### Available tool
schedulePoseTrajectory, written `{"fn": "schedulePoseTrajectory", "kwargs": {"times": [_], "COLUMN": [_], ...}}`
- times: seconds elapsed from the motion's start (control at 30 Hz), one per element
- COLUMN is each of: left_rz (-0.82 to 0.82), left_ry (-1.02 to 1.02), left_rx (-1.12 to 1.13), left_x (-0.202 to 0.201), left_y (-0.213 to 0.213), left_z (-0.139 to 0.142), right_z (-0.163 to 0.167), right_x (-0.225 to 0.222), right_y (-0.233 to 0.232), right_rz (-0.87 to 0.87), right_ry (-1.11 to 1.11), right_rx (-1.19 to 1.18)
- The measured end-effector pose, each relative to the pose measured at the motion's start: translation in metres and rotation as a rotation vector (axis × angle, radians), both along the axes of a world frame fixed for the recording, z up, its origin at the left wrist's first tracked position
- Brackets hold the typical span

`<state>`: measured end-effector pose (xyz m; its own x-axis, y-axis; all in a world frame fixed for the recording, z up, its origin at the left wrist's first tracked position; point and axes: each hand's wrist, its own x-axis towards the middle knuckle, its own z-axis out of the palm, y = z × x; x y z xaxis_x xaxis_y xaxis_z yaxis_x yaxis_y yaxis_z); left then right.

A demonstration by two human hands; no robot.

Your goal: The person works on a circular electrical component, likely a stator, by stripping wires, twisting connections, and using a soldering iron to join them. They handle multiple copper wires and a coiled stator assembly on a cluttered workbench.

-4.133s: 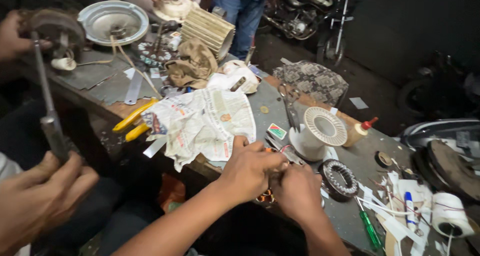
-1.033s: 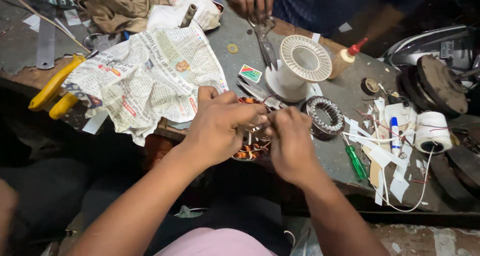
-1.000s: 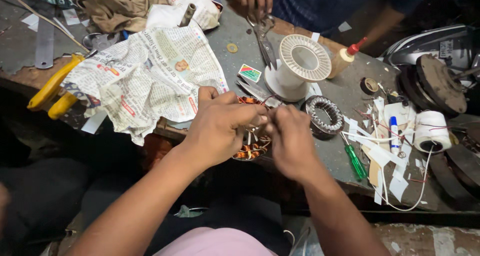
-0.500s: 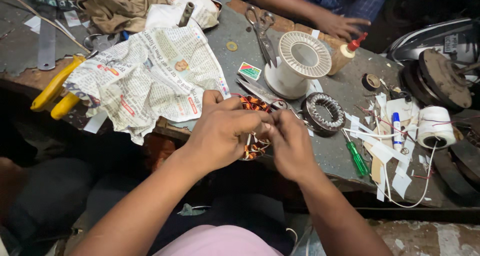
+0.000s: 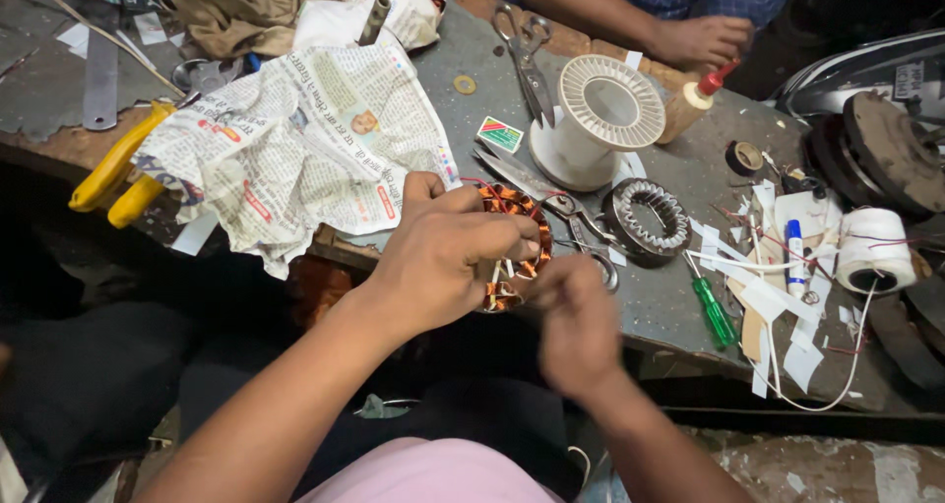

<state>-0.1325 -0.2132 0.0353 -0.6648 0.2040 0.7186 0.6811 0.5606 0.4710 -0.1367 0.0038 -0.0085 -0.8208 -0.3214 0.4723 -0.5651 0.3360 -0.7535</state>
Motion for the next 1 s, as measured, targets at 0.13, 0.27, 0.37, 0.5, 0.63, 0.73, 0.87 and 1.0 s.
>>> {"fn": "schedulePoseTrajectory", "kwargs": {"times": [0.13,0.27,0.37,0.5,0.63,0.73,0.87,1.0], "left_rz": [0.005,-0.034,-0.030,-0.025,-0.007,0.000,0.025,0.037], "left_ry": [0.036,0.043,0.029,0.003,0.003,0.004,-0.007,-0.018], "left_rx": [-0.002,0.011,0.023,0.009,-0.002,0.045,0.053,0.024], "left_x": [0.000,0.000,-0.001,-0.002,-0.005,-0.007,-0.008,-0.009], "left_y": [0.000,-0.001,0.000,0.000,-0.001,-0.001,-0.002,-0.001], "left_z": [-0.001,-0.002,-0.002,-0.002,-0.002,-0.002,-0.001,-0.001], "right_z": [0.000,-0.011,-0.014,0.004,0.003,-0.006,0.007,0.018], "right_x": [0.007,0.021,0.023,0.029,0.042,0.046,0.030,-0.009], "right_y": [-0.002,-0.007,-0.007,0.008,-0.007,-0.027,-0.025,-0.028], "right_rz": [0.021,-0.017,0.043,0.322,0.414,0.334,-0.046,-0.237], "right_ry": [-0.001,0.468,0.037,-0.188,-0.066,0.306,0.360,0.443], "right_rx": [-0.113,0.201,-0.239,-0.266,0.084,0.320,0.279,0.338]}}
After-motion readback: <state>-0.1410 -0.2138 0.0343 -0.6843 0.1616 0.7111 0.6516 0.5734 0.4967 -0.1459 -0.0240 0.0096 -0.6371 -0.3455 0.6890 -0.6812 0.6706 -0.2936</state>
